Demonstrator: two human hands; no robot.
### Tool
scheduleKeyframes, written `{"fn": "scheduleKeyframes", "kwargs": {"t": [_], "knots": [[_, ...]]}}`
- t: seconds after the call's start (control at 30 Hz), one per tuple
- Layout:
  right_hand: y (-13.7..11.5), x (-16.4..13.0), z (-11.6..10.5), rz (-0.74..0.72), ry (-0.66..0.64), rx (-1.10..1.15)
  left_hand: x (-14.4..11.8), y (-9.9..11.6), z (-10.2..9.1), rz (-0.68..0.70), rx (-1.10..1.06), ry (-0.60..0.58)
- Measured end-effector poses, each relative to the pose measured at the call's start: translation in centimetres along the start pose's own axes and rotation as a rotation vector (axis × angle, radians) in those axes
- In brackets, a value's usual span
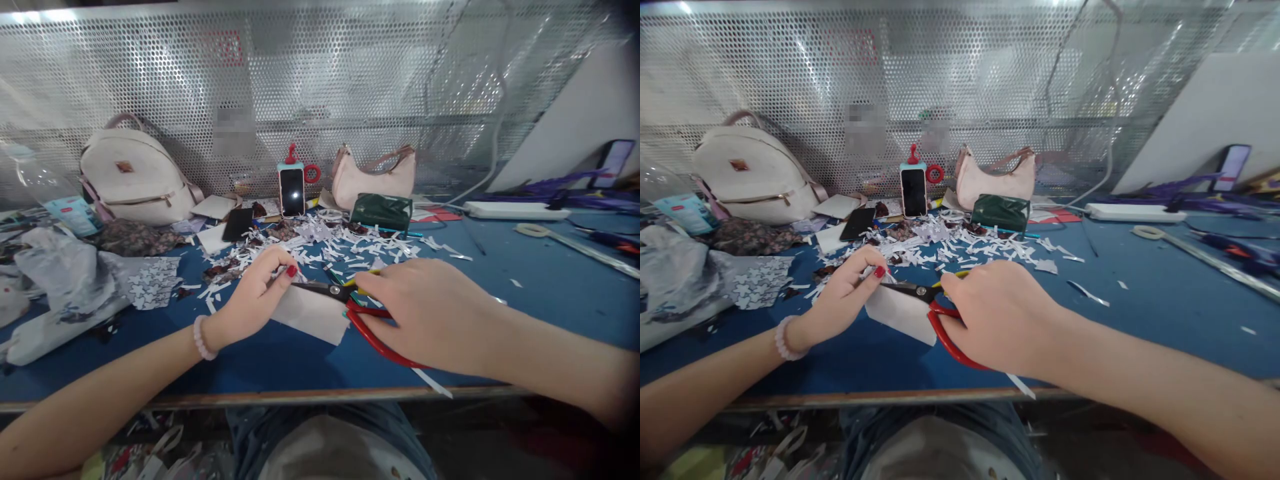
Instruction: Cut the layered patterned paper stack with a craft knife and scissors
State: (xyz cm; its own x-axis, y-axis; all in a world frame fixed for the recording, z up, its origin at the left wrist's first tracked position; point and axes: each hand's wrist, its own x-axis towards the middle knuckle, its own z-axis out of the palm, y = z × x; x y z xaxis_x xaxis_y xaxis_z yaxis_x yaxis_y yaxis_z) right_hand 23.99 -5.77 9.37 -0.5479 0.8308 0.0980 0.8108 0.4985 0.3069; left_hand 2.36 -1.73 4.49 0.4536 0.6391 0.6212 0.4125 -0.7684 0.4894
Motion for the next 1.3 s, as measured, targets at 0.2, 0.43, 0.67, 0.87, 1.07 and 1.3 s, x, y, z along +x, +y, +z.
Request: {"fn": "scheduleKeyframes", "kwargs": {"t": [0.2,0.43,0.67,0.87,1.07,1.3], "knots": [[1.0,0.7,0.6,-0.017,0.067,-0.067,0.1,-0.4,-0.5,0.107,0.216,-0.034],[2.0,1.6,1.2,-0.061,0.108,-0.112,1.6,-0.4,-0.6,0.219,0.427,-0.116],[1.0,0.9,1.4,-0.059,0.247,-0.198,2.0,-0.7,0.0,0.427,0.603,-0.077],[-0.6,0.1,2.0,0.055,0.311,-0.22,1.1,-2.5,0.7,0.613,0.696,0.084],[-0.4,0.0,1.6,0.026,0.206,-0.123,0.9,-2.3,0.3,0.643,0.651,0.104],[0.6,-0.2,-0.3,-0.066,0.052,-0.021,0.5,-1.6,0.1,0.711,0.548,0.113]]}}
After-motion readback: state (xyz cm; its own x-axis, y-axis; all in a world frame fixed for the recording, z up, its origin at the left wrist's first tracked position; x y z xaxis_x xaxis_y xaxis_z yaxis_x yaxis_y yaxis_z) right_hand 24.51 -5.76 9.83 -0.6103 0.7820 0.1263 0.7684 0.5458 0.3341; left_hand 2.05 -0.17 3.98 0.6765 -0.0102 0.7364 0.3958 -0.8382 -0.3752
